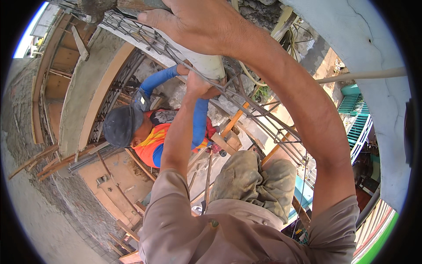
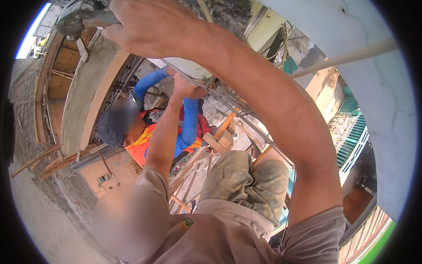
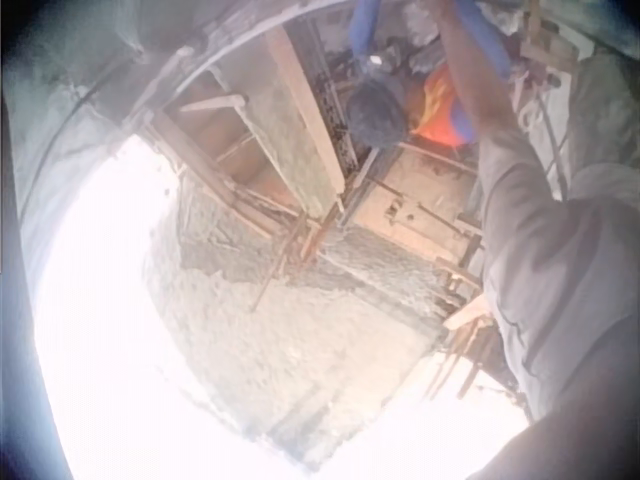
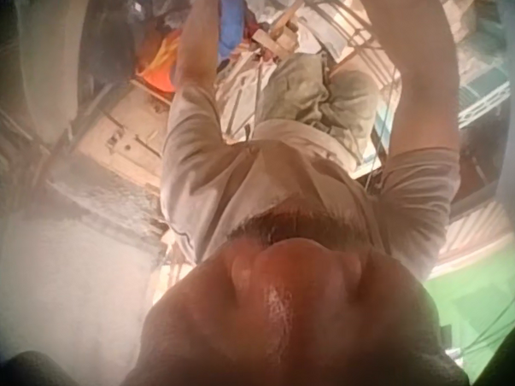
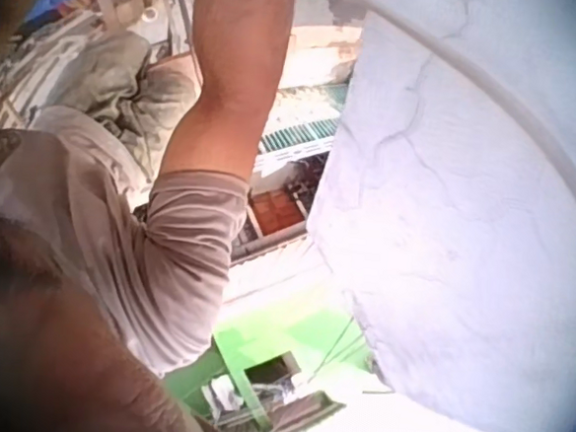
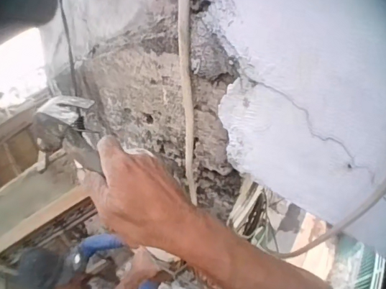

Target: The person positions a white PVC pipe against a wall and ceiling, then uses a hammer to tap it into place. A coworker assists by holding the pipe steady while the person continues to secure it.

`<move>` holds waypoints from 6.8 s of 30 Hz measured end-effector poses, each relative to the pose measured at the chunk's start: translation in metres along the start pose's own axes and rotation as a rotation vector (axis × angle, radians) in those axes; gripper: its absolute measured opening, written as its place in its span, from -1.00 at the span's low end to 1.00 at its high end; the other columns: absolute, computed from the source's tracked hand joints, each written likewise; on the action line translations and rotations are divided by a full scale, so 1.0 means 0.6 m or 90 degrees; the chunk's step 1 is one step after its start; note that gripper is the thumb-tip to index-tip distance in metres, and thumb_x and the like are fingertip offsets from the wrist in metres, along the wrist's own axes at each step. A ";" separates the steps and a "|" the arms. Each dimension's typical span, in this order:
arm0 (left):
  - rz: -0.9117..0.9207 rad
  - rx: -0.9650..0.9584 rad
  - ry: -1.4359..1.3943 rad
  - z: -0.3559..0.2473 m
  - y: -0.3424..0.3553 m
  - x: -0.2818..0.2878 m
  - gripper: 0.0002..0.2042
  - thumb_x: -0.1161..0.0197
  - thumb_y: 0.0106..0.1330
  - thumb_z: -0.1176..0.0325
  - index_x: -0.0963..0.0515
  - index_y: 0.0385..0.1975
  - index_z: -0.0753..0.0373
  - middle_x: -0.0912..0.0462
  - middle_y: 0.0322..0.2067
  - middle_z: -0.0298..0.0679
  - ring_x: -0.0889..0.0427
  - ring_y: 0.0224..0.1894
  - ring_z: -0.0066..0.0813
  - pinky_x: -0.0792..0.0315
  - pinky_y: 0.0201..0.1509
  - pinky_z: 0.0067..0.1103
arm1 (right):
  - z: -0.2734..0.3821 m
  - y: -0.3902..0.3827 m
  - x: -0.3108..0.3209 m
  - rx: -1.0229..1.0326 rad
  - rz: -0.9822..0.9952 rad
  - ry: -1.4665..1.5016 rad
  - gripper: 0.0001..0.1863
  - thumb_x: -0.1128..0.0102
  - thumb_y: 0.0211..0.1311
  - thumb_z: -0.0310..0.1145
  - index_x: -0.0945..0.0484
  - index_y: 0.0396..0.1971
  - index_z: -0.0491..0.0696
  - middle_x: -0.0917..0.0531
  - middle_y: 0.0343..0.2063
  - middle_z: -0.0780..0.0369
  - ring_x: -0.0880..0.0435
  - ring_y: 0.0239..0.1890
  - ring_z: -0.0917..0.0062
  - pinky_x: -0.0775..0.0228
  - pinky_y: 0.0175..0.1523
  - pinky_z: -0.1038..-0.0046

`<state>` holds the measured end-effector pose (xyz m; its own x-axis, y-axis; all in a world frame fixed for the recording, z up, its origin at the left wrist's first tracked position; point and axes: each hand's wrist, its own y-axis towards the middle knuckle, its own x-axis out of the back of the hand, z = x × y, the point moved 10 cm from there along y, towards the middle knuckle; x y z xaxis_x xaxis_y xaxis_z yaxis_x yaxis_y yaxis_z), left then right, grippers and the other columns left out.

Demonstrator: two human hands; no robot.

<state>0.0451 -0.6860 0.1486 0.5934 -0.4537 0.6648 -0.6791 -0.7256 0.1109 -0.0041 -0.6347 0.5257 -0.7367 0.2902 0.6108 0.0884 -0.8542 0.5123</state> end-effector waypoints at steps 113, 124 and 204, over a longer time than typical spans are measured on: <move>-0.351 -0.111 -0.242 -0.245 0.001 0.292 -0.06 -0.77 -0.32 0.04 -0.34 0.04 0.38 -0.72 -0.11 0.03 -0.75 -0.06 -0.11 -0.62 0.05 -0.33 | 0.081 -0.334 0.119 -0.469 -0.134 -0.030 -0.46 -0.14 0.50 -0.13 -0.44 0.30 -0.17 -0.54 -0.47 0.28 -0.50 -0.45 0.60 -0.37 -0.29 0.48; -0.281 -0.128 -0.350 -0.231 0.034 0.261 -0.16 -0.74 -0.22 0.29 -0.34 0.06 0.40 -0.67 -0.10 -0.11 -0.68 -0.08 -0.34 -0.60 0.00 -0.43 | 0.027 -0.872 -0.132 -0.937 -0.060 0.256 -0.61 -0.28 0.40 -0.08 -0.47 -0.28 -0.15 -0.45 -0.54 0.27 -0.38 -0.42 0.56 -0.32 -0.29 0.37; -0.348 -0.219 -0.313 -0.266 -0.002 0.282 -0.16 -0.71 -0.20 0.35 -0.40 0.16 0.35 -0.73 -0.07 -0.11 -0.72 -0.03 -0.29 -0.56 0.15 -0.41 | -0.064 -0.750 0.110 -0.806 -0.565 0.225 -0.72 -0.31 0.42 -0.18 -0.39 -0.24 0.01 -0.45 -0.64 0.31 -0.45 -0.72 0.63 -0.13 -0.71 0.65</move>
<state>0.0774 -0.6793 0.3789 0.9474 -0.3145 0.0598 -0.2858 -0.7467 0.6007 -0.1183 -0.2473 0.3124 -0.3764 0.9150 0.1452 -0.8959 -0.3196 -0.3087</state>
